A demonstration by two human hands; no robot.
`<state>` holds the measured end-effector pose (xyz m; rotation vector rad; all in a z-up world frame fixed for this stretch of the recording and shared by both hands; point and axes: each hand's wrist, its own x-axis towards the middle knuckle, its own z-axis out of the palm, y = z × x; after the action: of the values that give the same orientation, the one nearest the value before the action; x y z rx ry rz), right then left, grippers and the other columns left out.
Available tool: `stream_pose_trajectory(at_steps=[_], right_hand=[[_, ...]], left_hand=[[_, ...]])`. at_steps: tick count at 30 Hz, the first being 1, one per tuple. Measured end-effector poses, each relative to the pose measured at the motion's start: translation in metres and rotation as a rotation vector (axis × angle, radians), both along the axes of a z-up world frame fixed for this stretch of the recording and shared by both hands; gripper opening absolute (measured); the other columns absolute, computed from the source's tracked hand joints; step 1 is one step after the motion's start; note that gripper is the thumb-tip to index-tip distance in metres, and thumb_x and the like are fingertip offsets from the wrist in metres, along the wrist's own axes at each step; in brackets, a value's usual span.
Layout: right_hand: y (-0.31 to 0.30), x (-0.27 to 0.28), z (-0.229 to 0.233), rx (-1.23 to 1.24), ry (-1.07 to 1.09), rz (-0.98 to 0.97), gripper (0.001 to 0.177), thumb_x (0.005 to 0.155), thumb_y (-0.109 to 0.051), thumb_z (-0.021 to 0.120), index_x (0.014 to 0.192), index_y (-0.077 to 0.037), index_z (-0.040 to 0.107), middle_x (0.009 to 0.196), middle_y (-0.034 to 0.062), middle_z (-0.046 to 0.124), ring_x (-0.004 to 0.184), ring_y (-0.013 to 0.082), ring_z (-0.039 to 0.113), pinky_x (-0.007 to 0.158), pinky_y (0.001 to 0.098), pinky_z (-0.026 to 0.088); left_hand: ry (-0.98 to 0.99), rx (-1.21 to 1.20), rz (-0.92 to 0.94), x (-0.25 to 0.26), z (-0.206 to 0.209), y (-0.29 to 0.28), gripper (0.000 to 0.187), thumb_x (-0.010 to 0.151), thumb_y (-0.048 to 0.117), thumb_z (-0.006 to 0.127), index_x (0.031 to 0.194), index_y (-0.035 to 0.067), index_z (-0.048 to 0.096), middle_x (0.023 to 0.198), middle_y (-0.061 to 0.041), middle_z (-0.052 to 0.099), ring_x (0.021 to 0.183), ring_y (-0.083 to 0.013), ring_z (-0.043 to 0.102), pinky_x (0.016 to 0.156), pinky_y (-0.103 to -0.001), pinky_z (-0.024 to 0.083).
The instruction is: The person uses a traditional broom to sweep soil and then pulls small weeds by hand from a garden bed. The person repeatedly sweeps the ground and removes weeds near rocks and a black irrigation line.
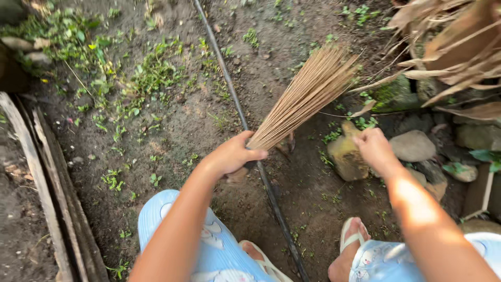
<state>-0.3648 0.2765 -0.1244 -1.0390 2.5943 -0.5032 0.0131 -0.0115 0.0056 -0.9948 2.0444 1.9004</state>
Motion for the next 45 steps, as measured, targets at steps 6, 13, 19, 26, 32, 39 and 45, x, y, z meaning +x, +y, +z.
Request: stream_pose_trajectory(at_steps=[6,13,19,26,32,39,45], right_hand=[[0.014,-0.024,0.104,-0.031,0.034,-0.046,0.026,0.087,-0.028,0.075,0.100,-0.005,0.078,0.104,0.0177,0.072,0.097,0.0345,0.070,0.086,0.0446,0.053],[0.034,-0.026,0.160,-0.103,0.096,-0.061,0.028,0.104,-0.028,0.068,0.096,-0.003,0.077,0.107,0.0164,0.069,0.101,0.0344,0.067,0.092,0.0433,0.051],[0.018,-0.003,0.158,-0.063,0.021,0.048,0.025,0.093,-0.024,0.070,0.111,-0.006,0.073,0.116,0.0157,0.064,0.100,0.0316,0.069,0.089,0.0419,0.053],[0.010,0.010,0.173,-0.034,-0.014,0.067,0.027,0.094,-0.025,0.066,0.114,-0.007,0.071,0.114,0.0127,0.064,0.094,0.0285,0.071,0.085,0.0429,0.053],[-0.009,0.027,0.167,-0.021,0.010,0.139,0.030,0.093,-0.027,0.066,0.115,-0.008,0.071,0.117,0.0122,0.065,0.099,0.0298,0.070,0.089,0.0437,0.053],[-0.020,0.032,0.157,0.024,0.027,0.198,0.035,0.093,-0.032,0.067,0.118,-0.008,0.071,0.121,0.0113,0.065,0.100,0.0312,0.069,0.088,0.0446,0.053],[-0.033,0.036,0.157,0.018,0.017,0.243,0.037,0.093,-0.035,0.067,0.119,-0.009,0.071,0.119,0.0131,0.065,0.101,0.0313,0.070,0.089,0.0444,0.054]], left_hand=[[-0.540,-0.838,-0.402,0.010,0.076,-0.038,0.048,0.078,0.040,0.075,0.122,0.021,0.069,0.114,-0.011,0.074,0.103,-0.0330,0.071,0.089,-0.046,0.057],[-0.657,-0.993,-0.374,-0.003,0.174,-0.003,0.038,0.085,0.040,0.071,0.120,0.024,0.069,0.111,-0.010,0.076,0.104,-0.0331,0.073,0.092,-0.047,0.058],[-0.664,-0.851,-0.407,-0.040,0.169,0.032,0.054,0.087,0.060,0.069,0.122,0.019,0.069,0.117,-0.011,0.074,0.112,-0.0327,0.071,0.098,-0.048,0.055],[-0.884,-1.016,-0.186,0.016,0.172,0.010,0.052,0.093,0.061,0.062,0.122,0.019,0.071,0.111,-0.015,0.077,0.102,-0.0359,0.075,0.089,-0.049,0.059],[-0.973,-1.082,-0.151,0.052,0.213,0.016,0.057,0.095,0.066,0.057,0.123,0.018,0.069,0.106,-0.013,0.079,0.098,-0.0359,0.077,0.085,-0.049,0.061],[-1.052,-0.769,-0.332,0.061,0.224,0.009,0.067,0.081,0.066,0.071,0.139,0.034,0.064,0.119,-0.003,0.079,0.117,-0.0273,0.072,0.102,-0.044,0.058],[-1.166,-0.977,-0.212,0.096,0.236,-0.019,0.057,0.081,0.061,0.076,0.132,0.037,0.070,0.121,-0.003,0.076,0.112,-0.0272,0.075,0.096,-0.045,0.060]])
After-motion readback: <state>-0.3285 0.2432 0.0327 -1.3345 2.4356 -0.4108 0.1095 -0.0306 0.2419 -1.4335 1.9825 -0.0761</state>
